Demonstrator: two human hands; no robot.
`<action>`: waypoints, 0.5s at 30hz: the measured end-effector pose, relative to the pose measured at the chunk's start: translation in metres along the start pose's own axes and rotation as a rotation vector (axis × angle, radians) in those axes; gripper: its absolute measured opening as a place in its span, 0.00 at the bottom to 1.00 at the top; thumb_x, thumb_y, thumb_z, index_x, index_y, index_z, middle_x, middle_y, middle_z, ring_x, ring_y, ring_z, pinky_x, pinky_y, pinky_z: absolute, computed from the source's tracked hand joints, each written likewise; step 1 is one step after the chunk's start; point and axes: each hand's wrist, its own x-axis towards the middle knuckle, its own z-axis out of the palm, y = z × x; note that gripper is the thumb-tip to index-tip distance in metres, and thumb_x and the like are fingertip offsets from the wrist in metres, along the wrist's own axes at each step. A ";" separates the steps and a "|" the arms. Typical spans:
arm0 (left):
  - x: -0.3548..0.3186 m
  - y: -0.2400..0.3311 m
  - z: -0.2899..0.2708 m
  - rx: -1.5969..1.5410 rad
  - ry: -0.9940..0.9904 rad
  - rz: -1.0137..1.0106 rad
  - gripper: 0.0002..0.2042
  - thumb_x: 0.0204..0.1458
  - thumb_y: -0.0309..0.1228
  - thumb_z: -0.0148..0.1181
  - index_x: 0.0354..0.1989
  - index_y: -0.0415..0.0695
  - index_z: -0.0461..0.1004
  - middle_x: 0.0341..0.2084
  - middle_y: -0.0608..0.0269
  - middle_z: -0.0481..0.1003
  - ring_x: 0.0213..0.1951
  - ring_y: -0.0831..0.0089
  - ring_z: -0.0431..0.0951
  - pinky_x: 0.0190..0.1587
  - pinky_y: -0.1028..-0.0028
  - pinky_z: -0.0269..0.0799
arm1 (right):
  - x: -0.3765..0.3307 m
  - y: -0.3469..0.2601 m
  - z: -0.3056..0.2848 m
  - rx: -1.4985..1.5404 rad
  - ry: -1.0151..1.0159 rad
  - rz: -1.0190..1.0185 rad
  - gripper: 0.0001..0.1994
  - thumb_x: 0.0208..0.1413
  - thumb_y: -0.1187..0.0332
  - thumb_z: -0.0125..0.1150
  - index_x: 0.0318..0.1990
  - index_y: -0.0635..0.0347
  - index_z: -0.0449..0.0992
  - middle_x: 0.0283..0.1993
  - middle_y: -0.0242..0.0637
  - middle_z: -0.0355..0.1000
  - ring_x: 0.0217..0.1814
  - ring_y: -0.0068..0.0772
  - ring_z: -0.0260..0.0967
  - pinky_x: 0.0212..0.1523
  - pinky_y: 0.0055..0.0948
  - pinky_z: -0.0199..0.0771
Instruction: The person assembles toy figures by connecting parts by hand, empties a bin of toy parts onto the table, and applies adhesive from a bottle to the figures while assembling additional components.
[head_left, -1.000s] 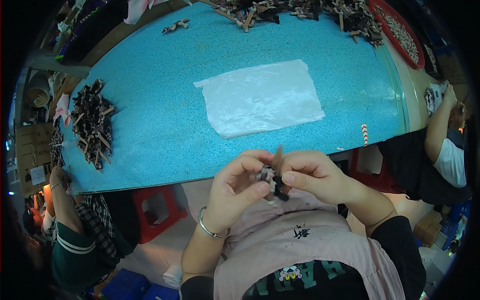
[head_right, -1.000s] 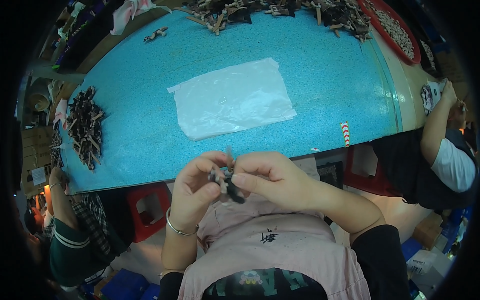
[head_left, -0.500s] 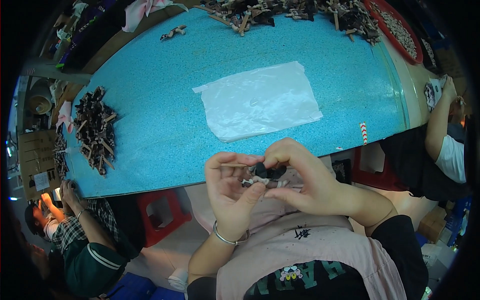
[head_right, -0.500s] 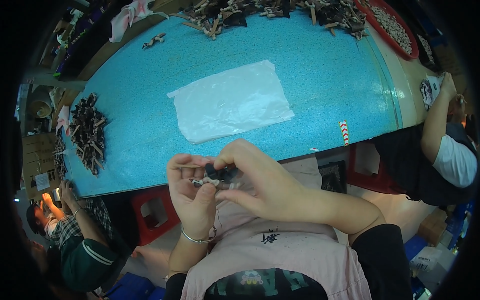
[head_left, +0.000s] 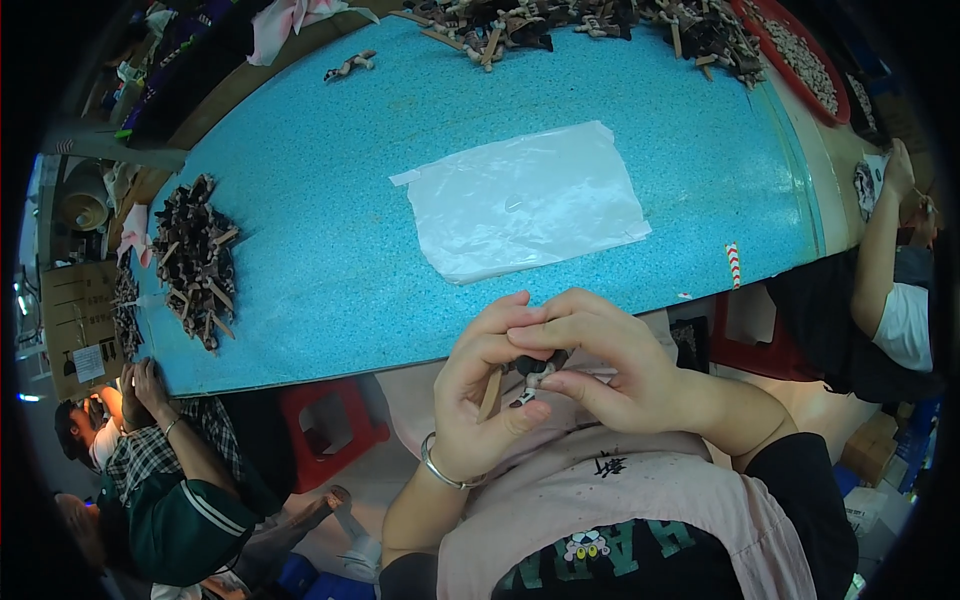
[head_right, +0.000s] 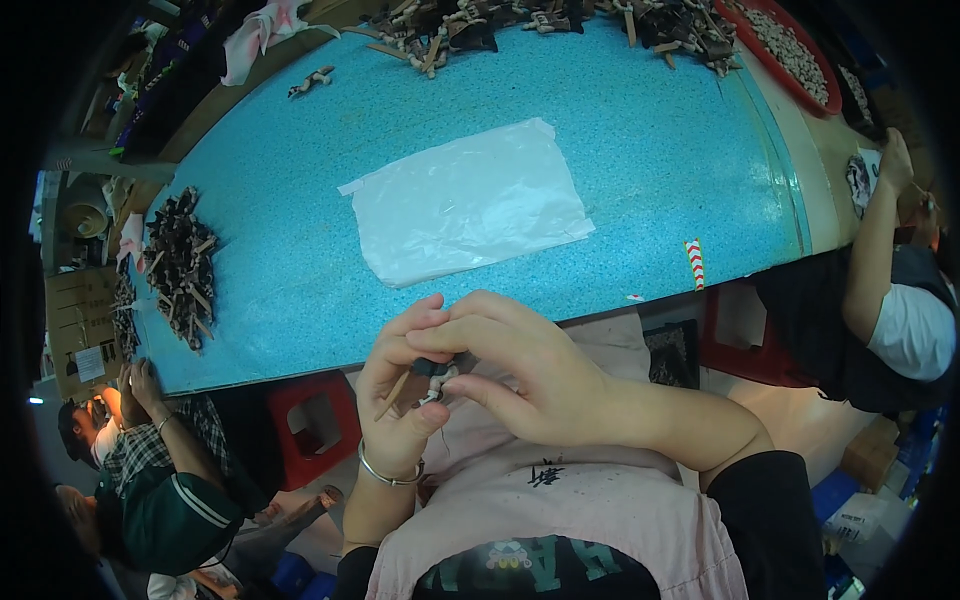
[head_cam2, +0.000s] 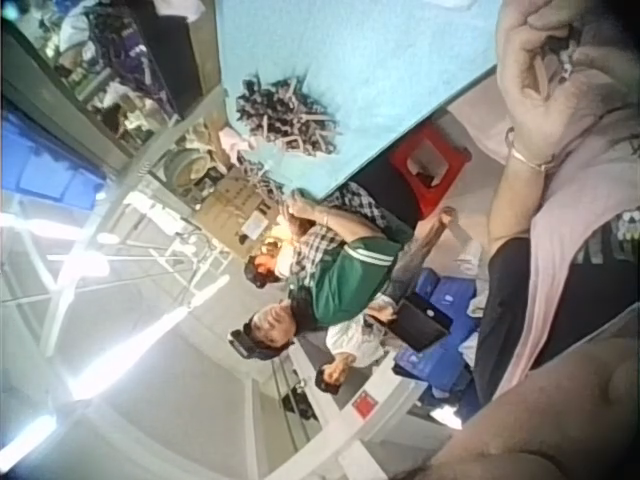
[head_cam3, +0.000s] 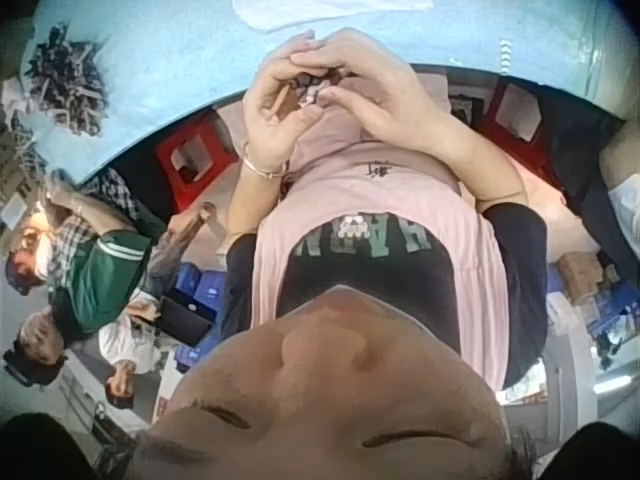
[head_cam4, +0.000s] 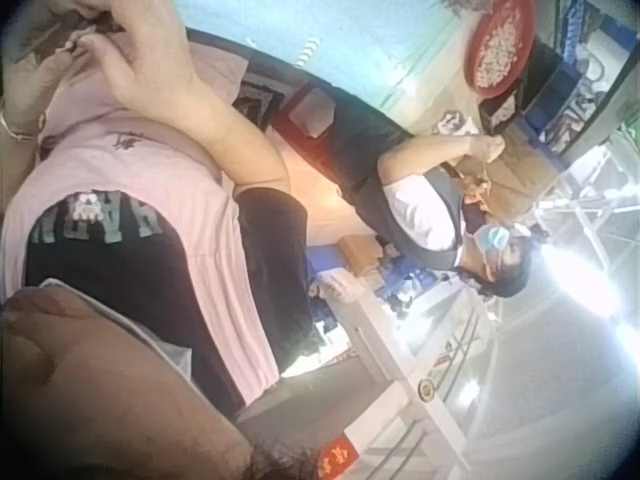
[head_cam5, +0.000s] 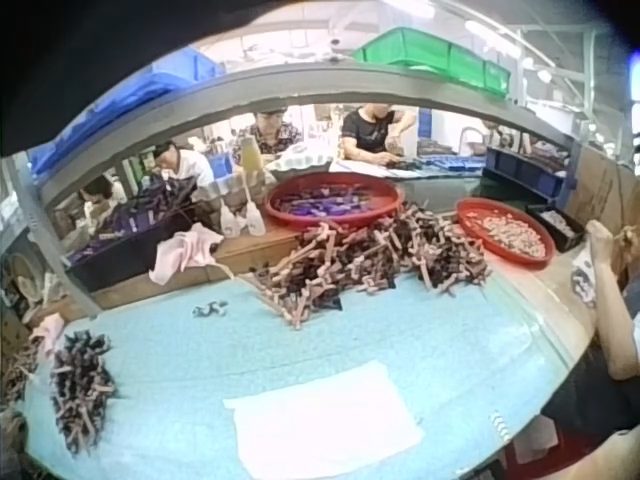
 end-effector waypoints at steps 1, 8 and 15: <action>0.000 0.000 0.000 0.001 0.011 0.006 0.22 0.45 0.39 0.69 0.43 0.38 0.73 0.53 0.52 0.67 0.62 0.57 0.58 0.61 0.60 0.56 | -0.001 0.000 0.001 0.024 0.038 0.012 0.21 0.45 0.78 0.63 0.51 0.63 0.73 0.44 0.44 0.69 0.47 0.38 0.67 0.45 0.32 0.68; -0.003 0.000 0.001 -0.005 0.027 -0.053 0.22 0.47 0.41 0.67 0.45 0.39 0.72 0.53 0.52 0.67 0.62 0.58 0.58 0.61 0.60 0.56 | -0.002 0.006 0.003 0.053 0.000 0.052 0.23 0.46 0.76 0.65 0.53 0.63 0.71 0.45 0.43 0.69 0.47 0.36 0.67 0.45 0.31 0.68; 0.009 0.015 0.011 -1.086 0.266 -0.339 0.21 0.56 0.50 0.51 0.51 0.50 0.72 0.63 0.64 0.59 0.63 0.65 0.57 0.68 0.58 0.44 | 0.006 0.002 0.018 0.182 0.275 0.132 0.24 0.43 0.78 0.66 0.49 0.63 0.66 0.43 0.39 0.67 0.41 0.31 0.67 0.40 0.29 0.68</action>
